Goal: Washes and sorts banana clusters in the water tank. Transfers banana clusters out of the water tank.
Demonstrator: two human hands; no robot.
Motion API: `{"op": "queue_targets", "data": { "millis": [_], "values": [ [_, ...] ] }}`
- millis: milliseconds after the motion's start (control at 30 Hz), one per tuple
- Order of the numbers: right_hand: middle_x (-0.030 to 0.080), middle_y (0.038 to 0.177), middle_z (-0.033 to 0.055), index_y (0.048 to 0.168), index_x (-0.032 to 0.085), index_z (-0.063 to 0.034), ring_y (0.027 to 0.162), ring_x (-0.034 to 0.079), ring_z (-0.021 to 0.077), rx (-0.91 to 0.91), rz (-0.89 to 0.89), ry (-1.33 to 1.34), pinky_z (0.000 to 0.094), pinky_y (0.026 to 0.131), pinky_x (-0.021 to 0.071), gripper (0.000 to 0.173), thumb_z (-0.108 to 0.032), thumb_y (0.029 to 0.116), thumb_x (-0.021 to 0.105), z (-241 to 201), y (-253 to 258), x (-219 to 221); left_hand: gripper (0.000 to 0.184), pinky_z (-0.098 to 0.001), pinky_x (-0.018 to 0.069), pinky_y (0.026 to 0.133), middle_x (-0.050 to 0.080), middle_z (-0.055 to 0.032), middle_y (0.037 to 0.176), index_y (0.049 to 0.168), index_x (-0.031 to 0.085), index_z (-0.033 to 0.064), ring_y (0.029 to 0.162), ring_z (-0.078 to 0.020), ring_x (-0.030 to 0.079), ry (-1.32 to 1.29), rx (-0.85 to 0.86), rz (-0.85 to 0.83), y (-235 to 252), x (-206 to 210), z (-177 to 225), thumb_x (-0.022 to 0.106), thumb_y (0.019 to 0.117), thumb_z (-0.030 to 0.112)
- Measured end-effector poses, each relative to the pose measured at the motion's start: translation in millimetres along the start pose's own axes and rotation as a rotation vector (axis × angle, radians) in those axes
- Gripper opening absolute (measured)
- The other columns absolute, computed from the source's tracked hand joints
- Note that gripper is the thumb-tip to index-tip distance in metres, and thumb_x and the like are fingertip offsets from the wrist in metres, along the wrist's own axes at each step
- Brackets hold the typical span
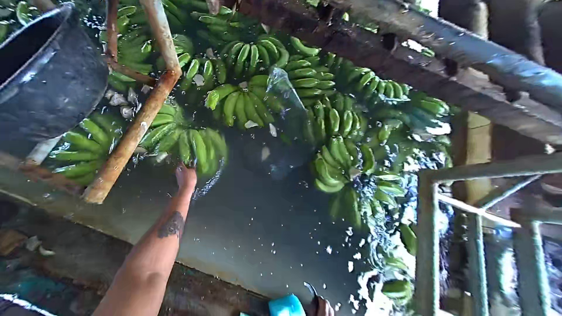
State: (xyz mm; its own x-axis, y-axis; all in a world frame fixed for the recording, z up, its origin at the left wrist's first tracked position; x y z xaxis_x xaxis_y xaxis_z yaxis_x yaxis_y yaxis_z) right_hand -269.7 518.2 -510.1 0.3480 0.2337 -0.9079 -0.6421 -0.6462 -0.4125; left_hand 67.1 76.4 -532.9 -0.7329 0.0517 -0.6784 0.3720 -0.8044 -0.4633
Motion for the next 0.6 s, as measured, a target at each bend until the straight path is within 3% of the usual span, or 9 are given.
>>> {"op": "queue_targets", "data": {
  "millis": [100,167,233,333,433,467,533,600],
  "values": [
    [0.064,0.129,0.0316,0.126,0.062,0.0111,0.121,0.063,0.0470,-0.043,0.028,0.019,0.0595,0.102,0.0499,0.034,-0.010,0.1019,0.051,7,-2,5,0.064,-0.0516,0.0317,0.120,0.039,-0.0329,0.154,0.156,0.024,-0.0080,0.144,-0.0425,0.040,-0.154,-0.010,-0.175,-41,5,-48,0.054,0.1066,0.018],
    [0.064,0.127,0.0320,0.125,0.063,0.0108,0.120,0.064,0.0474,-0.063,0.053,0.039,0.0603,0.101,0.0507,0.032,-0.008,0.1014,0.052,9,-3,7,0.062,-0.0475,0.0374,0.117,0.043,-0.0284,0.152,0.155,0.030,-0.0053,0.141,-0.0372,0.045,-0.238,-0.025,-0.270,-59,5,-76,0.059,0.1035,0.013],
    [0.065,0.124,0.0322,0.122,0.064,0.0108,0.115,0.066,0.0479,-0.098,0.098,0.061,0.0618,0.096,0.0527,0.029,-0.005,0.0999,0.054,9,-3,9,0.072,-0.0498,0.0421,0.112,0.046,-0.0276,0.150,0.156,0.028,-0.0017,0.136,-0.0374,0.049,-0.183,-0.043,-0.347,-71,3,-92,0.068,0.0968,0.010],
    [0.067,0.121,0.0309,0.120,0.066,0.0094,0.113,0.067,0.0468,-0.120,0.130,0.061,0.0616,0.094,0.0535,0.027,-0.004,0.0991,0.056,10,-1,11,0.088,-0.0520,0.0441,0.111,0.048,-0.0258,0.148,0.156,0.029,0.0013,0.135,-0.0363,0.050,-0.174,-0.059,-0.409,-85,7,-101,0.077,0.0825,0.000],
    [0.067,0.121,0.0315,0.122,0.065,0.0100,0.114,0.066,0.0486,-0.092,0.083,0.098,0.0633,0.096,0.0517,0.028,-0.004,0.0987,0.056,9,1,6,0.077,-0.0485,0.0440,0.110,0.047,-0.0243,0.150,0.156,0.029,0.0009,0.135,-0.0329,0.050,-0.172,-0.075,-0.490,-110,5,-96,0.069,0.0897,-0.002],
    [0.066,0.121,0.0323,0.125,0.063,0.0097,0.114,0.065,0.0496,-0.056,0.031,0.131,0.0646,0.096,0.0504,0.030,-0.004,0.1000,0.055,6,2,0,0.071,-0.0479,0.0459,0.107,0.050,-0.0248,0.145,0.153,0.034,-0.0008,0.131,-0.0321,0.053,-0.185,-0.079,-0.502,-116,6,-98,0.067,0.0900,-0.004],
    [0.067,0.117,0.0326,0.132,0.058,0.0081,0.109,0.067,0.0490,0.033,-0.084,0.244,0.0658,0.094,0.0513,0.033,-0.009,0.1037,0.052,1,11,-12,0.071,-0.0459,0.0481,0.104,0.052,-0.0243,0.141,0.148,0.038,-0.0030,0.126,-0.0297,0.055,-0.239,-0.066,-0.542,-127,9,-101,0.068,0.0844,-0.007],
    [0.069,0.107,0.0274,0.134,0.055,0.0090,0.099,0.069,0.0402,0.045,-0.161,0.455,0.0590,0.090,0.0546,0.036,-0.013,0.1060,0.049,-6,30,-21,0.077,-0.0426,0.0486,0.105,0.052,-0.0213,0.143,0.150,0.036,-0.0012,0.128,-0.0257,0.055,-0.289,-0.055,-0.590,-138,10,-102,0.069,0.0811,-0.009]
  ]
}}
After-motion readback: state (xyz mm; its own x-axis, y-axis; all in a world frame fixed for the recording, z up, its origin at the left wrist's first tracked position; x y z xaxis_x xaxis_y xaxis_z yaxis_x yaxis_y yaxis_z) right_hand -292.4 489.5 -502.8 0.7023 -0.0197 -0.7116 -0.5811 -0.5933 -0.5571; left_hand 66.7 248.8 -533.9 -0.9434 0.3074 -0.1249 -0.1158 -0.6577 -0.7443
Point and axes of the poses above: each hand's wrist, its own y-axis towards the middle knuckle, its own x-axis out of the palm, z = x × y, the point moved 1 cm from there along y, towards the middle knuckle
